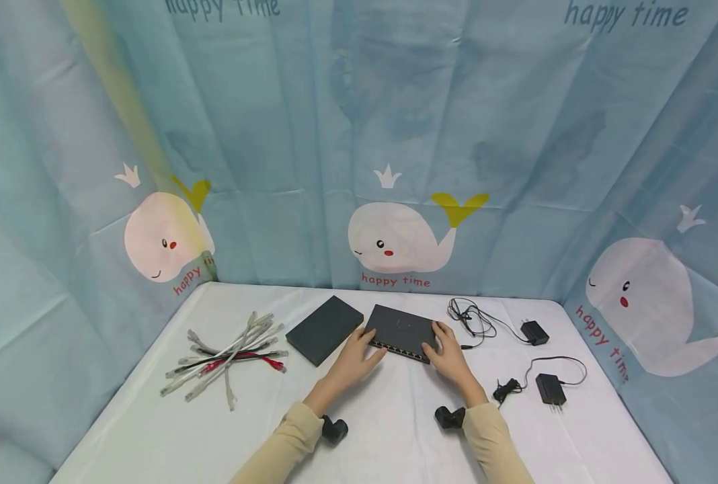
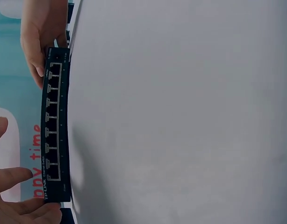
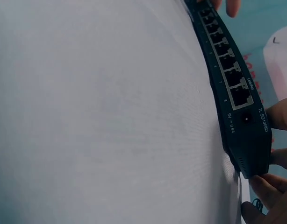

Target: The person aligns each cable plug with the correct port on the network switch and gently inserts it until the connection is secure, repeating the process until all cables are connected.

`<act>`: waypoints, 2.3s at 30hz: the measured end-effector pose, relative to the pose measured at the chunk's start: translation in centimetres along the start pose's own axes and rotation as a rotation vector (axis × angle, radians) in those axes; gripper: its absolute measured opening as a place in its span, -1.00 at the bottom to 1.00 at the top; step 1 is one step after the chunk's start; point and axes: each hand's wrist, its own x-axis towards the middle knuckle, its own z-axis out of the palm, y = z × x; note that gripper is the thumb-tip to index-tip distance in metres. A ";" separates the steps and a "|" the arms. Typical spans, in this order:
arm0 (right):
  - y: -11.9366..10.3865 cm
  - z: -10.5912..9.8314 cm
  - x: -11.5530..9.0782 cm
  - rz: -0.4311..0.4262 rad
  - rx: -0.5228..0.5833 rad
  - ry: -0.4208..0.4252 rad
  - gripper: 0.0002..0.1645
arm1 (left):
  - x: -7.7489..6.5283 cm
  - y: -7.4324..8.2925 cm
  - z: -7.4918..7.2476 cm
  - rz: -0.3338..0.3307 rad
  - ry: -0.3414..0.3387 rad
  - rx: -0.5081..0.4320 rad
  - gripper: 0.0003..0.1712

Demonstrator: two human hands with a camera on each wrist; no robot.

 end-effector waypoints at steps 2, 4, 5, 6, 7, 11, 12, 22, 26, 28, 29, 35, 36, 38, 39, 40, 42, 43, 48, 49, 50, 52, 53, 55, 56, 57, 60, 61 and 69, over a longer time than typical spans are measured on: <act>-0.1 0.0 -0.1 0.002 0.001 -0.004 -0.21 | -0.3 -0.1 0.0 -0.009 0.005 -0.016 -0.32; -0.1 0.0 -0.2 -0.001 0.004 -0.004 -0.22 | -0.6 0.0 0.0 -0.021 0.013 -0.037 -0.34; -0.2 0.1 -0.3 -0.004 0.006 -0.005 -0.22 | -0.7 -0.1 0.0 -0.029 0.016 -0.045 -0.34; -0.2 0.1 -0.3 -0.010 0.005 -0.005 -0.22 | -0.8 -0.1 0.0 -0.033 0.019 -0.053 -0.35; -0.2 0.1 -0.4 -0.014 0.010 -0.006 -0.22 | -1.0 0.0 -0.1 -0.036 0.023 -0.060 -0.35; -0.3 0.2 -0.5 -0.023 0.014 -0.007 -0.22 | -1.5 0.1 -0.3 -0.045 0.037 -0.084 -0.35; -0.4 0.3 -0.5 -0.023 0.012 -0.009 -0.22 | -1.7 0.2 -0.4 -0.045 0.039 -0.090 -0.35; -0.8 0.5 -0.9 -0.057 0.010 -0.013 -0.22 | -3.4 0.7 -1.1 -0.024 0.041 -0.109 -0.32; -1.0 0.6 -1.1 -0.070 0.014 -0.021 -0.23 | -3.9 0.7 -1.3 -0.021 0.040 -0.125 -0.35; -1.1 0.6 -1.2 -0.074 0.011 -0.024 -0.23 | -4.2 0.7 -1.3 -0.020 0.037 -0.130 -0.36; -1.1 0.7 -1.2 -0.076 0.010 -0.027 -0.23 | -4.3 0.7 -1.4 -0.020 0.034 -0.132 -0.36; -1.4 0.9 -1.3 -0.101 0.029 -0.037 -0.26 | -5.2 0.5 -1.8 -0.004 0.020 -0.103 -0.37; -1.5 0.9 -1.3 -0.105 0.031 -0.039 -0.26 | -5.4 0.6 -1.9 -0.001 0.017 -0.099 -0.37; -1.6 1.0 -1.4 -0.110 0.032 -0.041 -0.27 | -5.7 0.6 -2.1 0.006 0.012 -0.097 -0.37; -1.7 1.0 -1.4 -0.110 0.038 -0.041 -0.27 | -5.8 0.7 -2.3 0.009 0.011 -0.094 -0.37; -1.7 1.0 -1.4 -0.112 0.039 -0.042 -0.27 | -6.0 0.7 -2.3 0.010 0.012 -0.089 -0.38; -1.8 1.1 -1.5 -0.112 0.041 -0.045 -0.27 | -6.3 0.7 -2.5 0.016 0.017 -0.072 -0.40; -1.9 1.1 -1.6 -0.110 0.045 -0.047 -0.27 | -6.4 0.8 -2.6 0.019 0.022 -0.057 -0.40; -2.2 1.2 -1.7 -0.091 0.041 -0.059 -0.28 | -6.3 0.7 -2.7 0.034 0.073 0.086 -0.47; -2.2 1.2 -1.7 -0.088 0.041 -0.060 -0.28 | -6.2 0.7 -2.7 0.035 0.087 0.125 -0.49; -2.3 1.2 -1.6 -0.089 0.038 -0.061 -0.28 | -5.9 0.7 -2.7 0.039 0.099 0.169 -0.51; -2.3 1.2 -1.5 -0.096 0.029 -0.068 -0.27 | -5.3 0.6 -2.7 0.047 0.114 0.235 -0.52; -2.3 1.2 -1.5 -0.102 0.020 -0.074 -0.27 | -5.0 0.6 -2.6 0.056 0.115 0.272 -0.52; -2.2 1.1 -1.4 -0.108 0.003 -0.085 -0.27 | -4.2 0.8 -2.5 0.075 0.093 0.326 -0.50; -2.2 1.0 -1.3 -0.112 -0.014 -0.091 -0.27 | -3.8 0.8 -2.4 0.090 0.075 0.344 -0.48; -2.1 0.9 -1.3 -0.121 -0.041 -0.095 -0.28 | -3.5 0.9 -2.4 0.106 0.052 0.356 -0.46; -1.8 0.3 -1.3 -0.133 -0.115 -0.085 -0.32 | -2.5 1.3 -2.1 0.169 -0.022 0.405 -0.38; -1.7 0.1 -1.3 -0.137 -0.149 -0.074 -0.34 | -2.3 1.4 -2.1 0.188 -0.045 0.413 -0.35; -0.2 -2.4 -1.8 -0.097 -0.271 -0.024 -0.53 | 0.0 0.9 -1.9 0.281 -0.196 0.454 -0.23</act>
